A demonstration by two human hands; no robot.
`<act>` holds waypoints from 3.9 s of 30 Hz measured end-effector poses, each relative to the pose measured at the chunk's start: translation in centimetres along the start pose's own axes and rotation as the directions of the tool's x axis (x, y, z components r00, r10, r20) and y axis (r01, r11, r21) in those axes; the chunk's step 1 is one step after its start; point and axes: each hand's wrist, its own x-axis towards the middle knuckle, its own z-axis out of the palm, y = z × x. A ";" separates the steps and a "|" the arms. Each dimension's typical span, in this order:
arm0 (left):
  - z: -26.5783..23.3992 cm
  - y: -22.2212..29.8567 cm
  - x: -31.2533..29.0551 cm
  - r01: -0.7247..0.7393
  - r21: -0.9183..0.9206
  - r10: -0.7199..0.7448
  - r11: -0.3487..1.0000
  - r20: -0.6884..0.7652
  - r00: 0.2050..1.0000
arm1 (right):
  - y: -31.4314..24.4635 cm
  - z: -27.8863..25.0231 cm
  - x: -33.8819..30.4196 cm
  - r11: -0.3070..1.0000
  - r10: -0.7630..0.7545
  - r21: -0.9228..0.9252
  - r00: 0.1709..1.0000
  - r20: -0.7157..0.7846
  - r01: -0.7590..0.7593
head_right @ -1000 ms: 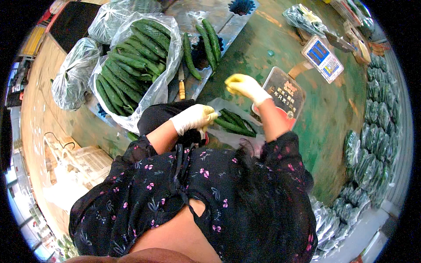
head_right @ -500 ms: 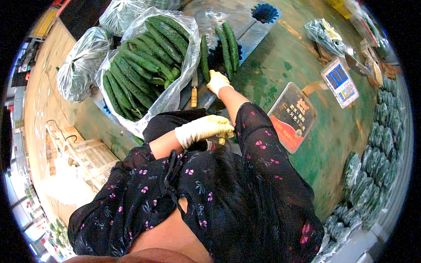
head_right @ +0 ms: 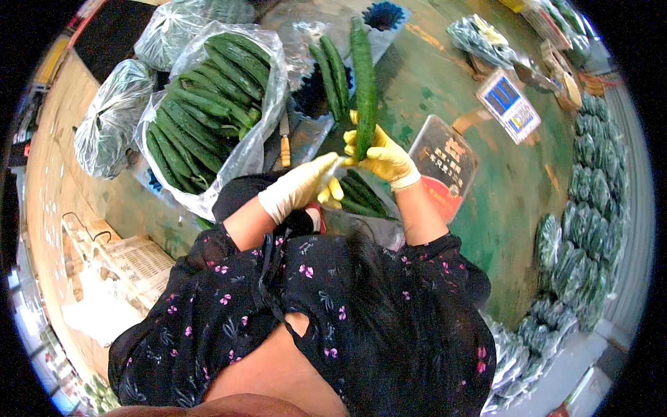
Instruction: The person picks up cucumbers from a large plastic-lined bin, trims the ends using a small knife, and places them into a smaller clear plastic bag. After several cucumbers are inside, the person ties the bag shut and sets it aside before starting a new bag.
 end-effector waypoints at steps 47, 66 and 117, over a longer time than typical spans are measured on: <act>2.4 -0.4 1.0 -0.054 -0.079 0.063 0.995 0.126 0.990 | 0.5 6.4 22.6 -0.233 -0.298 -0.953 0.947 -0.117 -0.191; 2.4 0.2 0.0 -0.182 -0.035 0.185 0.983 0.100 0.978 | 3.9 5.7 28.7 -0.269 0.113 -0.910 0.928 -0.354 -0.315; 1.9 -0.3 -1.0 -0.237 -0.080 0.239 0.968 0.024 0.971 | -1.6 10.8 15.5 0.131 0.052 -0.915 0.924 -0.379 -0.383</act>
